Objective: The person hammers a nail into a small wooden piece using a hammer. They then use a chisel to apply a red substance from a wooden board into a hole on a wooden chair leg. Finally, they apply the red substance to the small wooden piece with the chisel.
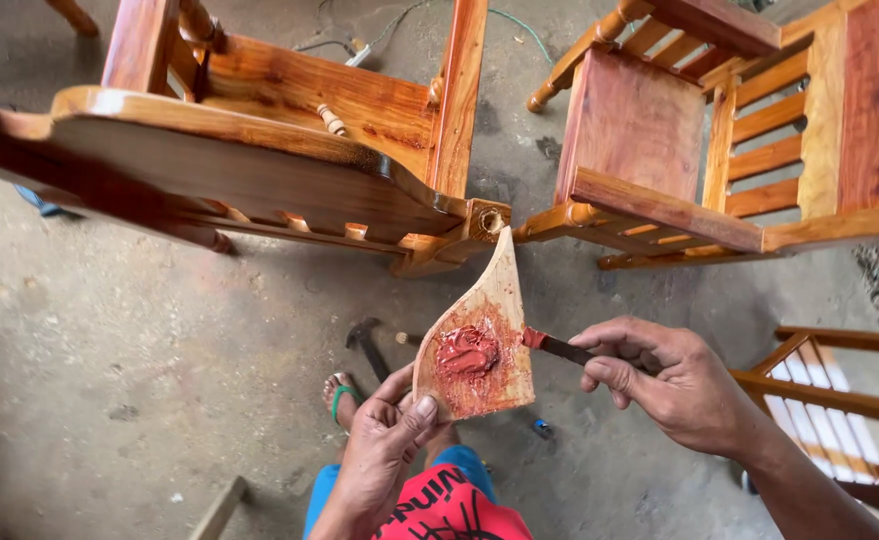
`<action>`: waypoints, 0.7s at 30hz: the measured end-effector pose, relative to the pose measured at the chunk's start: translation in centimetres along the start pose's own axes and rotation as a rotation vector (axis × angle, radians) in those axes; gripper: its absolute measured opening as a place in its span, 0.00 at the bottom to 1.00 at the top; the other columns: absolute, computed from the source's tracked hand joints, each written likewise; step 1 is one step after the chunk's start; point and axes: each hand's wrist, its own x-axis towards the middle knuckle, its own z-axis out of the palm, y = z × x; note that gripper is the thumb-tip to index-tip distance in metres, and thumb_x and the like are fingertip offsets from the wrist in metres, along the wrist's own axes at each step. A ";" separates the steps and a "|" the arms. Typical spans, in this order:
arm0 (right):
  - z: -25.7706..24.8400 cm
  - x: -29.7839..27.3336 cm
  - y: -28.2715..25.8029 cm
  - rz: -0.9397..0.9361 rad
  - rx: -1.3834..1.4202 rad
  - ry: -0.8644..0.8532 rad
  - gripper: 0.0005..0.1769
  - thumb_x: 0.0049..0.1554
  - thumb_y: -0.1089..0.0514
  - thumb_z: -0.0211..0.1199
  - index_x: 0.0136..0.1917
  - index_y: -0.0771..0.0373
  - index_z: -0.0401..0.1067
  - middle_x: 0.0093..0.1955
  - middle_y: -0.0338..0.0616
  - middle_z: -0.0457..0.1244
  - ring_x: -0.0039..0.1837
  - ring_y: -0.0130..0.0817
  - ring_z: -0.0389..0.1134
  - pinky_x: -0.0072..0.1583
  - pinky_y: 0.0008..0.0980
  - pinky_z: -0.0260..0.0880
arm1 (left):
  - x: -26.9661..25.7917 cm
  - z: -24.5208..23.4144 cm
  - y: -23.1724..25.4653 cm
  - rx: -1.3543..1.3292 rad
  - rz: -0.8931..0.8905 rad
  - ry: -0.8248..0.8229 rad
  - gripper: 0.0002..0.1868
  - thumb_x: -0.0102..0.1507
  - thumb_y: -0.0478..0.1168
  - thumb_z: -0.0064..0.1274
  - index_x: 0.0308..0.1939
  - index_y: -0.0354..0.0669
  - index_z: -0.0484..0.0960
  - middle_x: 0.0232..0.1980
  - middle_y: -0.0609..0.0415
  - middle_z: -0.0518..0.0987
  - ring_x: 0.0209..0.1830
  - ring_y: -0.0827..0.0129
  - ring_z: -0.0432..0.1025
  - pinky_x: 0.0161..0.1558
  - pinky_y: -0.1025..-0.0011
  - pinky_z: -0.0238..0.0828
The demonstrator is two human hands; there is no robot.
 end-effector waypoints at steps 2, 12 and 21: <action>-1.4 1.7 0.2 -0.012 -0.028 -0.025 0.16 0.56 0.60 0.65 0.58 0.62 0.78 0.37 0.40 0.72 0.35 0.22 0.65 0.39 0.25 0.70 | 1.5 -0.1 -0.7 -0.035 0.007 0.003 0.31 0.65 0.35 0.53 0.72 0.33 0.66 0.60 0.48 0.81 0.56 0.68 0.77 0.56 0.68 0.76; -6.3 11.6 -1.5 -0.229 -0.220 -0.056 0.17 0.57 0.59 0.64 0.60 0.63 0.77 0.39 0.40 0.73 0.35 0.19 0.67 0.38 0.22 0.71 | 4.3 -5.6 -8.1 -0.011 0.016 -0.039 0.36 0.63 0.37 0.57 0.73 0.29 0.65 0.67 0.46 0.78 0.66 0.66 0.73 0.66 0.67 0.68; -5.4 17.3 -3.7 -0.235 -0.720 -0.053 0.15 0.57 0.57 0.65 0.58 0.55 0.79 0.35 0.37 0.71 0.33 0.22 0.65 0.35 0.29 0.64 | 3.1 -16.2 -19.5 -0.196 -0.122 -0.171 0.35 0.65 0.31 0.54 0.74 0.30 0.58 0.68 0.38 0.75 0.69 0.56 0.70 0.70 0.56 0.64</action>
